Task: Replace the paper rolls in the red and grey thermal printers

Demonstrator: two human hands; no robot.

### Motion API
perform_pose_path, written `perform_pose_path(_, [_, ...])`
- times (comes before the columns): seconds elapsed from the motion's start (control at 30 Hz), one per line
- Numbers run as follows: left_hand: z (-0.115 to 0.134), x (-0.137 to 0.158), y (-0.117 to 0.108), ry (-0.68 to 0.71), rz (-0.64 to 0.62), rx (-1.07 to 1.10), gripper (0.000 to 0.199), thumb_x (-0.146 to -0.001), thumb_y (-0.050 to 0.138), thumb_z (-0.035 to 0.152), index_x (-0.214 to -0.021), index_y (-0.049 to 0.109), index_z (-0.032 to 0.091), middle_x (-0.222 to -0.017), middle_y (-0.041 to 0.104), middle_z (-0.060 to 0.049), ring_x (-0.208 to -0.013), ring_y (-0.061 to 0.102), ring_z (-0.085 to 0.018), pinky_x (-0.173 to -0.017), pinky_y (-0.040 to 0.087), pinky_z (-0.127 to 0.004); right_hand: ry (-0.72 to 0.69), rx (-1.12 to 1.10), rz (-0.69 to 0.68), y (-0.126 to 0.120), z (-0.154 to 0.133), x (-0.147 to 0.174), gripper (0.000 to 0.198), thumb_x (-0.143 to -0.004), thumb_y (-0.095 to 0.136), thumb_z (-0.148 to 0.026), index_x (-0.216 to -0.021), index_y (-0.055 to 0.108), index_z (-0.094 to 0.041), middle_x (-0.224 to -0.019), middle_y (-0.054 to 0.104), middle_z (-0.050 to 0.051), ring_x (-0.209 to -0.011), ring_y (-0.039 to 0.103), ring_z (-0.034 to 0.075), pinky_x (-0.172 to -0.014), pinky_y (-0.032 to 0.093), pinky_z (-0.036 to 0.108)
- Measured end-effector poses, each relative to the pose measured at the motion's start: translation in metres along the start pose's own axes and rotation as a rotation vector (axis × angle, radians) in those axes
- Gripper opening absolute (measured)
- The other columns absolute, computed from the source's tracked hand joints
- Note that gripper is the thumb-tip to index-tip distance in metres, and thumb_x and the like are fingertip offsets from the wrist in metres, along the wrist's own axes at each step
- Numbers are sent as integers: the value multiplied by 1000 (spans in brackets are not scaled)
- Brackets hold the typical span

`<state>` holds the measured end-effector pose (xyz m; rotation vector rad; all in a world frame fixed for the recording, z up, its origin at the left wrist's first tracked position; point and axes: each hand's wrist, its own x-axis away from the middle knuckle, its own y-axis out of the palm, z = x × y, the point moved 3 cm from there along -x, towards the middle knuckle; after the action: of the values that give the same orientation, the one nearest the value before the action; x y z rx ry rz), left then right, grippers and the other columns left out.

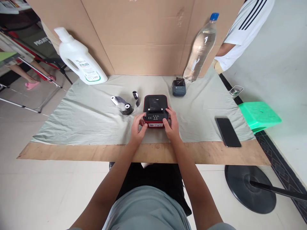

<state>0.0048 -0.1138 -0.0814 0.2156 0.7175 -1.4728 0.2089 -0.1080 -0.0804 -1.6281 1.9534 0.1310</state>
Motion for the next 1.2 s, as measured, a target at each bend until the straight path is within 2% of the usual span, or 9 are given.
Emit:
perform_pose_path(0.43, [0, 4, -1, -3, -36, 46, 47, -102, 54, 35, -149, 51, 26, -143, 59, -13, -87, 60, -15, -80, 56, -34, 66, -12, -18, -2, -1, -2, 43, -100, 55, -39, -142, 55, -29, -161, 49, 11, -143, 52, 30, -104, 54, 47])
perform_pose_path(0.53, [-1, 4, 0, -9, -26, 51, 45, -102, 55, 33, -146, 52, 25, -140, 60, -13, -86, 60, -15, -79, 55, -34, 43, 51, -35, -10, -5, -12, 33, -95, 58, -31, -128, 62, -27, -152, 56, 13, -135, 57, 31, -98, 56, 47])
perform_pose_path(0.63, [2, -1, -1, -6, -6, 41, 43, -100, 55, 28, -142, 55, 24, -134, 64, -11, -85, 60, -15, -78, 53, -33, 20, 125, -79, -19, -11, -31, 18, -92, 56, -23, -107, 66, -26, -132, 65, 12, -126, 62, 29, -93, 56, 46])
perform_pose_path(0.7, [5, -9, -5, -5, 8, -15, 40, -98, 55, 25, -138, 58, 23, -126, 69, -9, -88, 61, -17, -81, 52, -34, 28, 160, -135, -23, -11, -45, 15, -88, 55, -20, -96, 65, -26, -122, 66, 11, -121, 64, 29, -90, 56, 45])
perform_pose_path(0.8, [10, -27, -12, 4, -8, -182, 29, -97, 53, 21, -122, 68, 23, -109, 76, -5, -98, 63, -21, -92, 47, -39, -4, 162, -196, -23, -6, -62, 14, -76, 58, -17, -86, 63, -25, -122, 61, 11, -125, 60, 31, -100, 54, 49])
perform_pose_path(0.87, [10, -41, -14, 14, -45, -276, 24, -96, 53, 21, -113, 71, 23, -105, 78, -4, -103, 63, -23, -97, 44, -41, -11, 74, -186, -19, 1, -67, 18, -73, 57, -17, -88, 63, -25, -130, 56, 10, -133, 55, 31, -108, 50, 51])
perform_pose_path(0.93, [6, -53, -15, 25, -95, -312, 24, -96, 55, 24, -114, 71, 24, -110, 79, -4, -109, 63, -24, -100, 42, -41, 9, -35, -158, -15, 9, -65, 25, -73, 54, -18, -95, 64, -26, -136, 53, 10, -139, 51, 30, -110, 50, 50])
perform_pose_path(1.03, [-5, -58, -11, 56, -135, -297, 31, -96, 54, 29, -123, 68, 23, -120, 77, -6, -118, 61, -25, -106, 41, -42, 12, -117, -152, -11, 16, -60, 35, -74, 53, -18, -105, 66, -28, -141, 50, 9, -142, 48, 30, -108, 51, 48])
perform_pose_path(1.2, [-20, -45, -4, 101, -99, -190, 44, -106, 42, 39, -143, 58, 21, -134, 74, -9, -133, 55, -25, -116, 38, -45, 23, -141, -157, -10, 20, -56, 45, -75, 53, -20, -118, 64, -30, -150, 47, 8, -143, 47, 30, -109, 51, 47])
